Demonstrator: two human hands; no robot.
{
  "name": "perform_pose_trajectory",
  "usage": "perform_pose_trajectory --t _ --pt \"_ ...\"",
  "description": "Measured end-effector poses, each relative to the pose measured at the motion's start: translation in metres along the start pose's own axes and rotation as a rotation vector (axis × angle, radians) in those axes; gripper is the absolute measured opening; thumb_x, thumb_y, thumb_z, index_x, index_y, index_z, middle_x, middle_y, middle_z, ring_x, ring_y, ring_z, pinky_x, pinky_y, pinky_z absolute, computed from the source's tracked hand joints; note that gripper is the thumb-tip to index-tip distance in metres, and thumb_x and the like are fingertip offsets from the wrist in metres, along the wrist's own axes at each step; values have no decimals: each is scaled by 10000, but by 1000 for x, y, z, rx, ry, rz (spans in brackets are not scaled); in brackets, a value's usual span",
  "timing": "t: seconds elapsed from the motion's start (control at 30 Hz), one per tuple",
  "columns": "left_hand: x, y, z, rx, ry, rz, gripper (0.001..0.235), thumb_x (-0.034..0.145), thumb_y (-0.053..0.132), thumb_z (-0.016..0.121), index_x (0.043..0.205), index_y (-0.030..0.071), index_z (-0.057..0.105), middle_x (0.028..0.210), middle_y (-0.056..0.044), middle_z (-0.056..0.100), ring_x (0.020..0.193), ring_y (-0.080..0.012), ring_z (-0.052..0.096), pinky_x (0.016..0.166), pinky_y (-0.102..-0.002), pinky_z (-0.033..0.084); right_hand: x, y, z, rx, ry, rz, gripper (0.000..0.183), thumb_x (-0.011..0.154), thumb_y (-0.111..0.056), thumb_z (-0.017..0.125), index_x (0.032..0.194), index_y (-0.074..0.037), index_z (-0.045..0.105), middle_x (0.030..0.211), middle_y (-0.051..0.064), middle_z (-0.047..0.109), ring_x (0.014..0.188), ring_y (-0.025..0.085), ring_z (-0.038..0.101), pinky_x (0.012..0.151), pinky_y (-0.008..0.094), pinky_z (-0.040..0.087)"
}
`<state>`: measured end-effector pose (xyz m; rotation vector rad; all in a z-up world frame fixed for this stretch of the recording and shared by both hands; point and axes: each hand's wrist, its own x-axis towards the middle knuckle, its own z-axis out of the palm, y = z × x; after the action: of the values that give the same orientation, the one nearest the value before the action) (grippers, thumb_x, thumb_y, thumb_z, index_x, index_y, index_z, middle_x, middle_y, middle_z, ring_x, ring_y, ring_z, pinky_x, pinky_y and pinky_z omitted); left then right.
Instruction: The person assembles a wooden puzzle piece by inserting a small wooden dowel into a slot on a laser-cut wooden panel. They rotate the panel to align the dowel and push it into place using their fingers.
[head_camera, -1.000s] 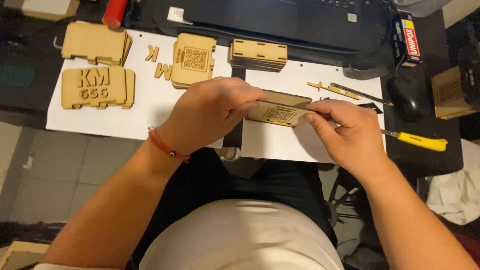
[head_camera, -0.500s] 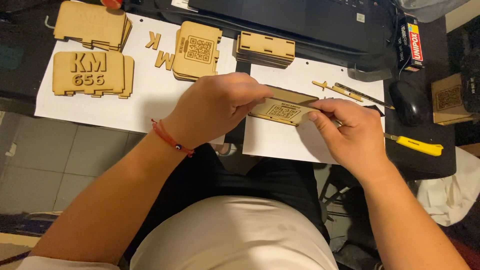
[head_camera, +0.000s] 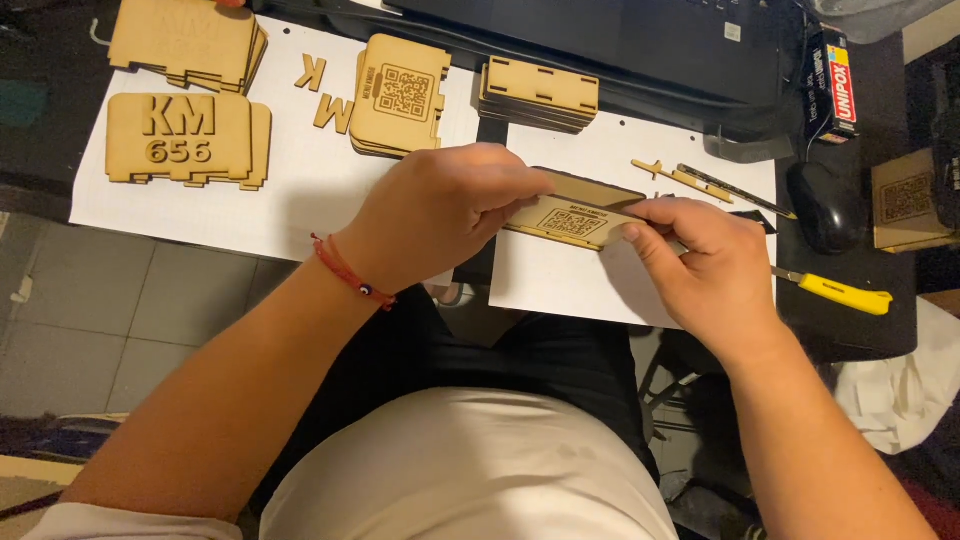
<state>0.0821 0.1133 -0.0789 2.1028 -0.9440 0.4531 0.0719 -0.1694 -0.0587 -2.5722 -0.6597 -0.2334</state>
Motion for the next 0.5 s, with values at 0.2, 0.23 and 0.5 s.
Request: perform_pose_trajectory --t 0.2,0.23,0.5 --pt "-1 -1 1 7 -8 -14 310 951 -24 535 1170 145 675 890 -60 693 722 -256 629 495 -377 449 0 3 1 -11 -2 2 134 975 -144 706 1094 -88 736 969 27 741 760 157 647 722 293 486" --pt "-1 -1 2 23 -10 -15 298 942 -32 551 1157 134 675 882 -69 688 695 -262 618 480 -380 439 0 2 0 -10 -8 1 137 975 -154 702 1091 -89 736 970 21 742 746 152 644 706 288 486" --pt "-4 -4 4 40 -42 -7 313 952 -38 566 1201 152 584 828 -73 622 638 -290 564 480 -417 419 4 -1 -4 -38 -60 15 140 967 -172 686 1086 -116 735 954 -5 743 622 148 592 655 291 470"
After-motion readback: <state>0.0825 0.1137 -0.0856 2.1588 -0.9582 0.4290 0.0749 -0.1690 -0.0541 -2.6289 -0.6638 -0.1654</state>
